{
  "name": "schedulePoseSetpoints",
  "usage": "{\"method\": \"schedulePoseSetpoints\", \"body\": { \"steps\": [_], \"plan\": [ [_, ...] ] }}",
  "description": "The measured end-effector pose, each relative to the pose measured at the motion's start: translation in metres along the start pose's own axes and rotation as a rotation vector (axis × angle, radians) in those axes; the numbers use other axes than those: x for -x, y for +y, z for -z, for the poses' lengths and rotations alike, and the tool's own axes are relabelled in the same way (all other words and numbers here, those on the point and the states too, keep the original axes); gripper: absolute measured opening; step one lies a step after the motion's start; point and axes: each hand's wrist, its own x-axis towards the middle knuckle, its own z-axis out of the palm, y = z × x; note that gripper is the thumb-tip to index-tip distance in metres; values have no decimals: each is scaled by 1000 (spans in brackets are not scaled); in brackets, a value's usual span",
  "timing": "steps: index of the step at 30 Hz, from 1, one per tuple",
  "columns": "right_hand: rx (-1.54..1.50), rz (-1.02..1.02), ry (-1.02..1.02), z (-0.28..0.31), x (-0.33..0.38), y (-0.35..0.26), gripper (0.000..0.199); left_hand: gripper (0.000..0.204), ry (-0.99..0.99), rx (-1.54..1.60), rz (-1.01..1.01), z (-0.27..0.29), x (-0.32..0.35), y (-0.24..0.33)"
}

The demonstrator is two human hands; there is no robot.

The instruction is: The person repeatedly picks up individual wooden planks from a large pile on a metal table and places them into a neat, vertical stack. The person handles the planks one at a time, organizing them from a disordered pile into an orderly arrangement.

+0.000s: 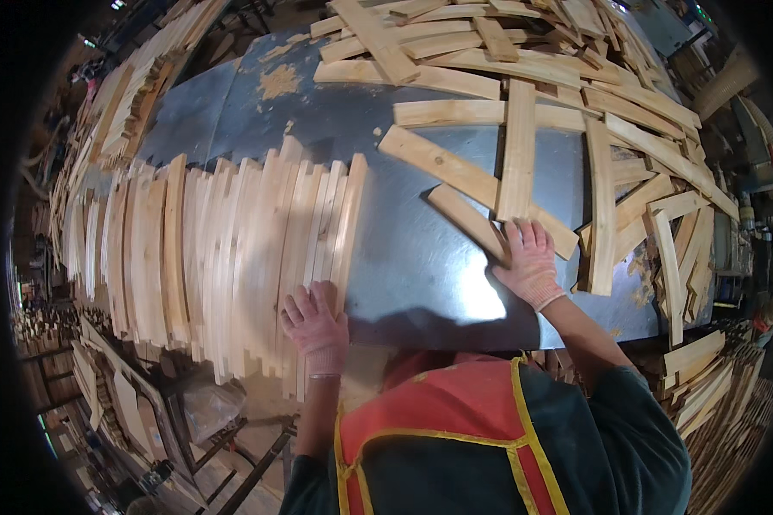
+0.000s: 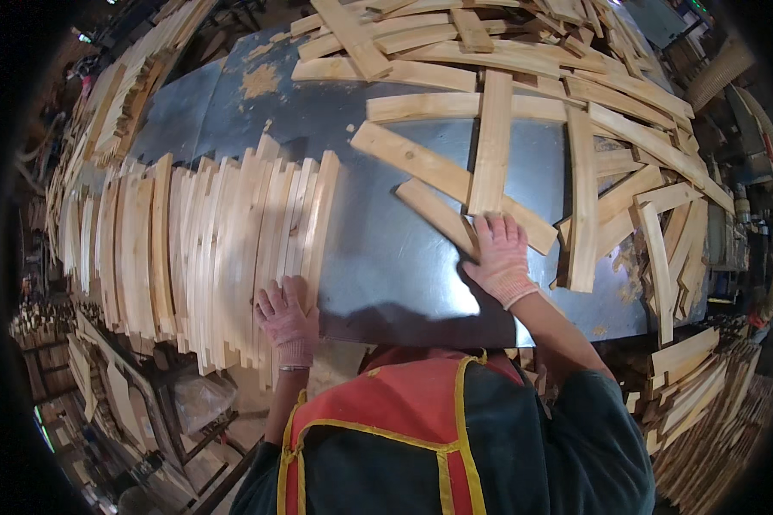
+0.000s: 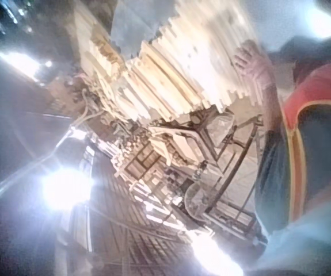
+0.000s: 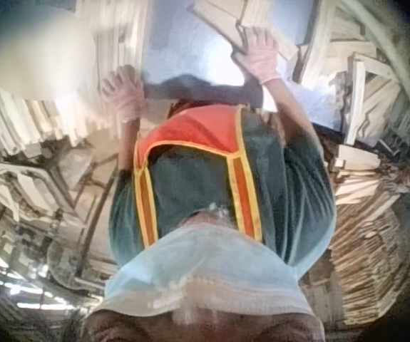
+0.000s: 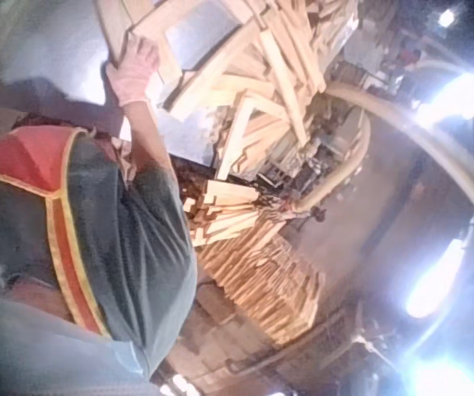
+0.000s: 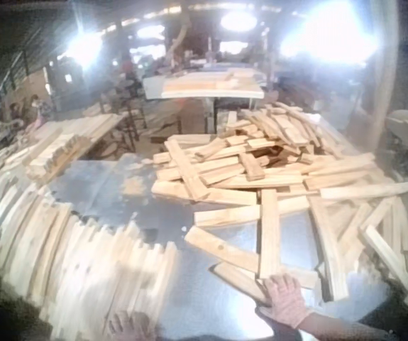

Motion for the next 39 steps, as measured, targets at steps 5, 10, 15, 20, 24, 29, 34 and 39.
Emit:
{"method": "schedulePoseSetpoints", "body": {
  "steps": [5, 10, 15, 20, 24, 29, 34, 39],
  "plan": [
    [-167, -70, -248, -29, 10, 34, 86, 98, 165, 165, -219, -1, -20, 67],
    [-1038, -62, -293, -8, -13, 2, 81, 95, -555, 1371, -84, 7, -43, 156],
    [-397, 201, -86, 54, -134, -17, 57, 51, -706, 2286, 213, -16, -55, 184],
    [-109, -350, 188, -32, -186, 60, 83, 34, -632, 1826, 465, -6, -77, 140],
    [-448, -356, 21, -73, -155, 71, 93, 49, -546, 802, 226, 35, -83, 77],
    [-66, -12, 16, -50, -76, -5, 96, 71, 19, 147, -9, 36, -44, 41],
    [-319, -158, -130, -32, -46, -75, 97, 79, 170, 262, -75, 3, -32, 30],
    [-1020, -211, -386, -57, 7, -162, 92, 83, 126, 323, -121, -2, -37, 22]
  ]
}}
